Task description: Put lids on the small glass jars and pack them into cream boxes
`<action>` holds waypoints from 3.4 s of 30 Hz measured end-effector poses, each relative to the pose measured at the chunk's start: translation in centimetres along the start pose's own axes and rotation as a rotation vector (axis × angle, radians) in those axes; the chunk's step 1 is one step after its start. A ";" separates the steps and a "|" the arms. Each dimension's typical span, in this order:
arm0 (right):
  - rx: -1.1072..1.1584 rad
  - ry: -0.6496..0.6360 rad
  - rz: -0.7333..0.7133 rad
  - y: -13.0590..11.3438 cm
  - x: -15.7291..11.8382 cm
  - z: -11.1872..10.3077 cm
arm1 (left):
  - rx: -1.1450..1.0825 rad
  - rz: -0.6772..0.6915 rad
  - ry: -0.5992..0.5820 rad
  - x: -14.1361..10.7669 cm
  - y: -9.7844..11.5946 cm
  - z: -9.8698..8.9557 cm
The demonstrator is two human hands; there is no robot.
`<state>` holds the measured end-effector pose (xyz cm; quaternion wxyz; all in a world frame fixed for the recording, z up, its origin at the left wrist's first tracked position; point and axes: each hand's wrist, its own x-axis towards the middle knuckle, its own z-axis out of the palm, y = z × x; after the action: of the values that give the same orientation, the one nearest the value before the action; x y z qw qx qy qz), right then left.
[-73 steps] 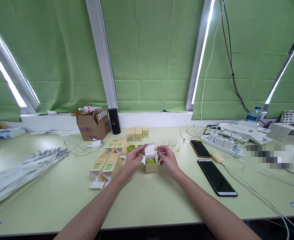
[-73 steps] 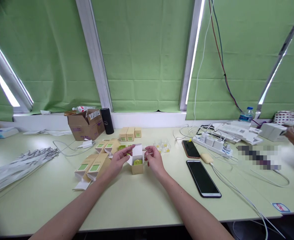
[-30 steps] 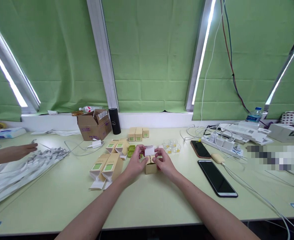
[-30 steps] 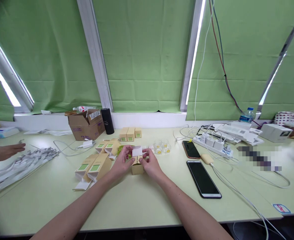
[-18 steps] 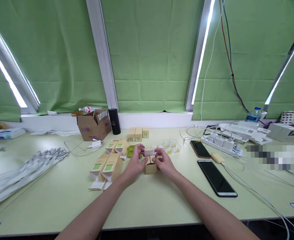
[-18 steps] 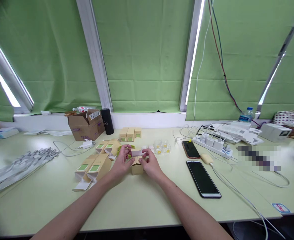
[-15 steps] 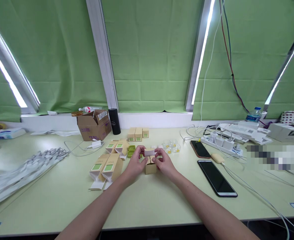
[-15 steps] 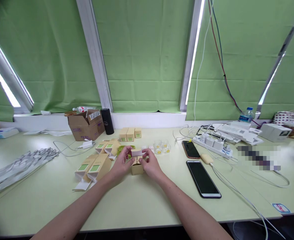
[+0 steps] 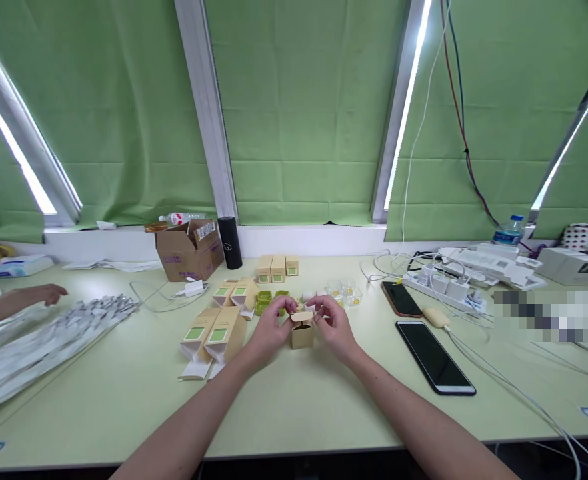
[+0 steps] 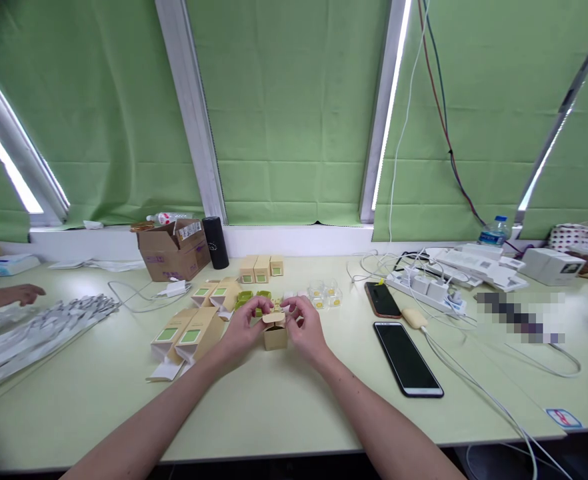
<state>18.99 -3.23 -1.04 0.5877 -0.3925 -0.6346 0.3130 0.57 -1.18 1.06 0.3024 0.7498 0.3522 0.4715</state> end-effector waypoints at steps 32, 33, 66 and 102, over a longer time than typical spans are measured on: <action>-0.250 -0.058 -0.235 -0.3 -0.7 -0.4 | 0.518 0.380 -0.195 -0.6 0.5 -2.4; -0.260 -0.057 -0.255 -0.2 -0.7 -0.4 | 0.516 0.391 -0.190 -0.6 0.5 -2.4; -0.335 -0.220 -0.283 1.0 -0.4 -1.9 | 0.549 0.431 -0.076 -0.7 -0.1 -2.0; -0.348 -0.249 -0.079 2.1 0.5 -2.2 | 0.797 0.163 0.007 -0.4 -0.7 -1.6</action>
<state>21.43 -1.89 -2.29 0.4402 -0.4211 -0.7615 0.2216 -1.18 -0.95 0.92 -0.0516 0.8323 0.4477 0.3228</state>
